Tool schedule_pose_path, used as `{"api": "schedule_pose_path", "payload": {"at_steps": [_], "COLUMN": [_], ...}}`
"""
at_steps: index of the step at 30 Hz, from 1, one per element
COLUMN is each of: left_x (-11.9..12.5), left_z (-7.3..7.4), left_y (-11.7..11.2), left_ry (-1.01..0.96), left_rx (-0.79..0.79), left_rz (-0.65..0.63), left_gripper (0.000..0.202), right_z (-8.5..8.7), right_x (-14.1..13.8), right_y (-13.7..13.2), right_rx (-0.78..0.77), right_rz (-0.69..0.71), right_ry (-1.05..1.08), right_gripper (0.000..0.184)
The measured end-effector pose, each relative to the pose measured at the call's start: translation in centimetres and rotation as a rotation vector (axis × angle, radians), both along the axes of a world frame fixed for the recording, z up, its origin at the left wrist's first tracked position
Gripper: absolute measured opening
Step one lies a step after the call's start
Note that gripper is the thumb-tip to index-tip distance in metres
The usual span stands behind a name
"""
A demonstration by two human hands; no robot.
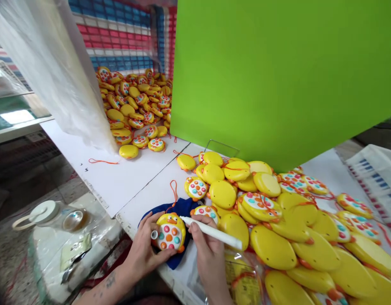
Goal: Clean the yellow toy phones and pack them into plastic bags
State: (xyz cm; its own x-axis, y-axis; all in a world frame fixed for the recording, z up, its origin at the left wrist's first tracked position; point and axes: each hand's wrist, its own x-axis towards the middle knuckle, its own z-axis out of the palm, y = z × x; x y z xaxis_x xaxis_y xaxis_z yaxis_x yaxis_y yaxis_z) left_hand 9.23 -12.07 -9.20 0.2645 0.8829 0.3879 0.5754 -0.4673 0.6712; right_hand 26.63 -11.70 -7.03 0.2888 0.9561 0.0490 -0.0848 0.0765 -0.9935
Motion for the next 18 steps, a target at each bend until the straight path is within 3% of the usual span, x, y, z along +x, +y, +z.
{"api": "schedule_pose_path", "payload": {"at_steps": [4,11,14,18], "left_x": [0.1,0.1,0.0,-0.5], "left_z": [0.0,-0.3,0.1,1.9], "left_y": [0.3,0.4,0.6,0.7], "left_ry": [-0.003,0.011,-0.007,-0.038], "left_rx": [0.02,0.04,-0.022,-0.209], "left_rz": [0.029,0.024,-0.014,-0.055], "left_gripper": [0.046,0.045,0.045,0.038], "right_z": [-0.4,0.4,0.2,-0.4], "right_x": [-0.3,-0.8,-0.7,-0.3], "right_y": [-0.1,-0.1,0.0,-0.2], "right_rx": [-0.047,-0.031,-0.02,-0.034], "right_rz": [-0.001,0.024,0.028,0.059], "right_ry": [-0.017,-0.134,-0.116,-0.055], "right_gripper": [0.018,0.017,0.017,0.017]}}
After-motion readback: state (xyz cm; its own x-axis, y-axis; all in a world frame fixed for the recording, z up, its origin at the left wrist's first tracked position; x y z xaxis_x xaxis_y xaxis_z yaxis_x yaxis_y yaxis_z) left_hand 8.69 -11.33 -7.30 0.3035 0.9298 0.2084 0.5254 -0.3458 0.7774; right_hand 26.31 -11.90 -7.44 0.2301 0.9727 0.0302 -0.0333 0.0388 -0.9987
